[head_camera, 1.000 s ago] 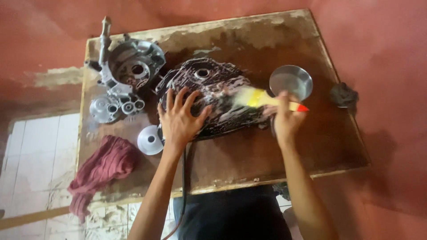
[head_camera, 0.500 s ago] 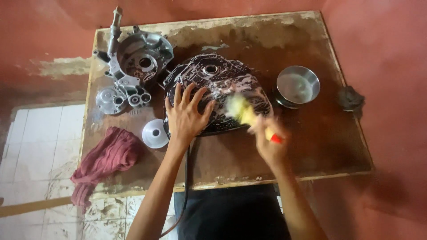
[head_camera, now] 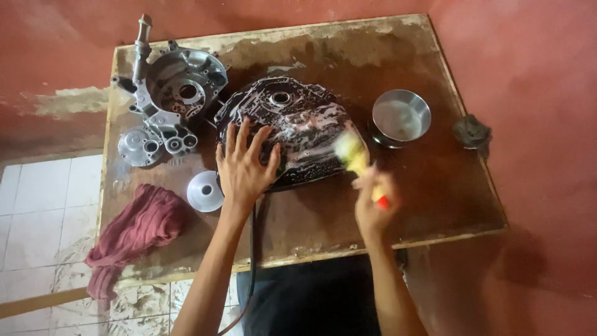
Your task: Cleaning a motorcycle fuel tank using a brush and cleaning solution on a workbench.
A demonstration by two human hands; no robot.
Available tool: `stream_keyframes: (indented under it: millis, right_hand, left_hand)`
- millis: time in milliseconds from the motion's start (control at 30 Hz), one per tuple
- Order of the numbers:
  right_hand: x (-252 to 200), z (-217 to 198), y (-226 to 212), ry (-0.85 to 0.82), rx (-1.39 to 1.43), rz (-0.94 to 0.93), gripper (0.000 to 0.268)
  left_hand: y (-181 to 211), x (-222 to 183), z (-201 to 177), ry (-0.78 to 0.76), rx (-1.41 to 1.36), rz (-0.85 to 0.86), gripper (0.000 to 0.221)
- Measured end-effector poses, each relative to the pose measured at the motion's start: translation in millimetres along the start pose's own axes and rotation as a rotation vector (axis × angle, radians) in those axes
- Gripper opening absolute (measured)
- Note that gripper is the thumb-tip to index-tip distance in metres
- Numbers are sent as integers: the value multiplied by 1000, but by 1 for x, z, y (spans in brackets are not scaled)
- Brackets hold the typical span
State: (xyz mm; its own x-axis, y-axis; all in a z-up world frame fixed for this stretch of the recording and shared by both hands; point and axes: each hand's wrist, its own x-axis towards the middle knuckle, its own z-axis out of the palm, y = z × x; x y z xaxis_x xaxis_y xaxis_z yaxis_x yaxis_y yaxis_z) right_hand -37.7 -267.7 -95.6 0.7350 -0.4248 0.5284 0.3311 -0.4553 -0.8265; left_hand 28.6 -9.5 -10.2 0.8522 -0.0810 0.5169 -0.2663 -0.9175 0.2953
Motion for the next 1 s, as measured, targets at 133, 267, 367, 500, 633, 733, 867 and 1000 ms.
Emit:
stream_keyframes:
  millis: [133,267,367,500,633,733,867,1000]
  right_hand:
    - [-31,8,15,52,-168,41,26]
    - [-48,0,0,-218,92,-77,25]
    - [-12,-7,-3,6,-56,70,27]
    - [-30,-4,-14,-99,59,120,26]
    - [-30,-5,6,-110,16,-53,32]
    - [15,-8,-20,151,-106,89,31]
    - [19,-9,-28,-206,6,-14,29]
    - [42,-1,17,12,37,108,32]
  left_hand:
    - [0,0,4,17,3,-26,43]
    - [0,-2,4,-19,28,-34,44]
    - [0,-1,2,-10,16,-43,44]
    - [2,-2,2,20,-17,-47,43]
    - [1,0,2,11,9,-32,43]
    - [4,-3,0,23,-21,-50,43]
    - [3,2,0,12,-20,-41,43]
    - [4,0,-3,11,-11,-37,45]
